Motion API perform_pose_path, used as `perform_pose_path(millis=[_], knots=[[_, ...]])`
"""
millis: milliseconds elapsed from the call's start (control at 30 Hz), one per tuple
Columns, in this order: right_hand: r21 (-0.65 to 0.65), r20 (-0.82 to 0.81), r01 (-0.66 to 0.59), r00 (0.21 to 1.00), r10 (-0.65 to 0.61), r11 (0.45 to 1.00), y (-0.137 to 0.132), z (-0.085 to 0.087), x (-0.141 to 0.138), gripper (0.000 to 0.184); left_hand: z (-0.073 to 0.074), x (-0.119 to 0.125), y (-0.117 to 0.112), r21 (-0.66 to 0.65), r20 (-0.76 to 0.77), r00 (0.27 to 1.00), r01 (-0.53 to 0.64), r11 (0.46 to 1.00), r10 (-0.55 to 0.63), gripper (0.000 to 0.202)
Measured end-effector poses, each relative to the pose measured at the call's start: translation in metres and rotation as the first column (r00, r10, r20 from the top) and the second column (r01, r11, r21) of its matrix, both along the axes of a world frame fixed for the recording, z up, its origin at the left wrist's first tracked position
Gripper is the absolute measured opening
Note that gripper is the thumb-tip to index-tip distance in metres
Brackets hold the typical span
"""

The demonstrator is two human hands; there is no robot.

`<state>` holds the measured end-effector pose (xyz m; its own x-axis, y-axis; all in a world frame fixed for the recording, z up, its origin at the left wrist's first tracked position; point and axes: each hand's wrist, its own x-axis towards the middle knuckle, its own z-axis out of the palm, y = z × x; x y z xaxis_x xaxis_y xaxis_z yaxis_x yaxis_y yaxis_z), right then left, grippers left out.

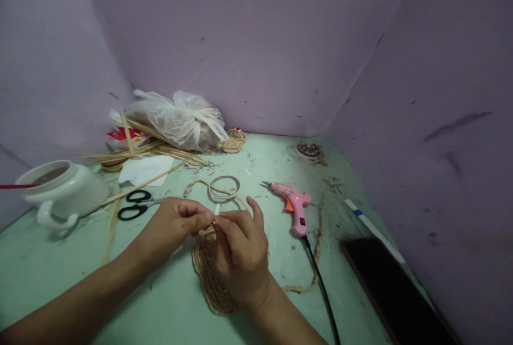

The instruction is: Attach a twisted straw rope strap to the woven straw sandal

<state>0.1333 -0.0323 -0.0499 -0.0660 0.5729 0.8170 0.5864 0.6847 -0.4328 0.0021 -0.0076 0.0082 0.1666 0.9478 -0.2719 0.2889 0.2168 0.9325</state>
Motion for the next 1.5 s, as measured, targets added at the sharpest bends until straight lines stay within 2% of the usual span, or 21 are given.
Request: perform_pose_path(millis=[167,267,367,467,600,700,800,867,967,1033,1100,1167,1233,1300,1367,1433,1500], knots=[[-0.053,-0.105,-0.008,0.994,0.002,0.999,0.0,0.0,-0.002,0.021,0.0,-0.002,0.001,0.028,-0.047,0.999,-0.002,1.0,0.003,0.019],[-0.162,-0.223,-0.013,0.975,-0.024,0.987,-0.001,0.004,-0.004,0.014,0.001,-0.003,0.0,0.051,-0.051,0.999,0.017,0.999,-0.014,0.02],[-0.305,-0.311,-0.072,0.95,-0.028,0.95,-0.002,0.011,-0.004,0.01,0.003,-0.004,-0.001,0.077,-0.049,0.999,0.023,0.997,-0.019,0.018],[-0.48,-0.42,-0.143,0.904,-0.083,0.866,-0.002,0.018,-0.005,0.008,0.004,-0.003,-0.003,0.132,-0.082,0.997,0.017,0.991,-0.006,0.017],[-0.667,-0.589,-0.31,0.776,-0.224,0.677,0.0,0.024,-0.005,0.006,0.003,-0.001,-0.009,0.265,-0.14,0.99,0.042,0.963,-0.004,0.016],[-0.654,-0.728,-0.532,0.636,-0.257,0.538,0.003,0.025,-0.003,0.011,0.001,0.001,-0.011,0.401,-0.155,0.988,0.066,0.913,-0.004,0.017],[-0.575,-0.816,-0.679,0.512,-0.268,0.455,0.006,0.026,0.0,0.013,-0.002,0.0,-0.011,0.485,-0.155,0.988,0.086,0.87,-0.011,0.017],[-0.552,-0.834,-0.719,0.483,-0.267,0.423,0.007,0.028,0.001,0.013,-0.004,0.0,-0.011,0.534,-0.147,0.989,0.087,0.841,-0.009,0.016],[-0.571,-0.821,-0.726,0.517,-0.243,0.384,0.007,0.029,0.003,0.011,-0.007,0.0,-0.01,0.603,-0.115,0.993,0.069,0.795,0.001,0.016],[-0.588,-0.808,-0.709,0.539,-0.237,0.39,0.006,0.028,0.003,0.01,-0.008,0.0,-0.008,0.613,-0.095,0.995,0.064,0.787,-0.007,0.016],[-0.602,-0.797,-0.687,0.551,-0.247,0.408,0.006,0.027,0.003,0.009,-0.009,0.0,-0.006,0.592,-0.082,0.996,0.074,0.803,-0.031,0.017],[-0.626,-0.775,-0.652,0.579,-0.252,0.428,0.006,0.027,0.002,0.009,-0.01,0.0,-0.004,0.545,-0.071,0.996,0.081,0.835,-0.05,0.015],[-0.679,-0.714,-0.557,0.653,-0.254,0.478,0.006,0.026,0.001,0.01,-0.009,-0.001,-0.002,0.474,-0.05,0.999,0.04,0.88,-0.019,0.011],[-0.724,-0.599,-0.369,0.756,-0.264,0.583,0.005,0.024,-0.001,0.009,-0.006,-0.002,-0.001,0.397,-0.036,0.997,-0.049,0.917,0.069,0.009],[-0.681,-0.45,-0.147,0.857,-0.251,0.717,0.004,0.021,-0.001,0.008,-0.003,-0.003,-0.002,0.329,-0.035,0.992,-0.103,0.939,0.122,0.019],[-0.547,-0.299,0.005,0.933,-0.201,0.837,0.001,0.017,-0.001,0.008,-0.001,-0.003,-0.005,0.219,0.001,0.998,-0.067,0.973,0.069,0.034],[-0.408,-0.167,0.071,0.974,-0.151,0.91,-0.001,0.014,-0.001,0.009,0.0,-0.002,-0.007,0.079,0.078,0.997,0.004,0.997,-0.01,0.041]])
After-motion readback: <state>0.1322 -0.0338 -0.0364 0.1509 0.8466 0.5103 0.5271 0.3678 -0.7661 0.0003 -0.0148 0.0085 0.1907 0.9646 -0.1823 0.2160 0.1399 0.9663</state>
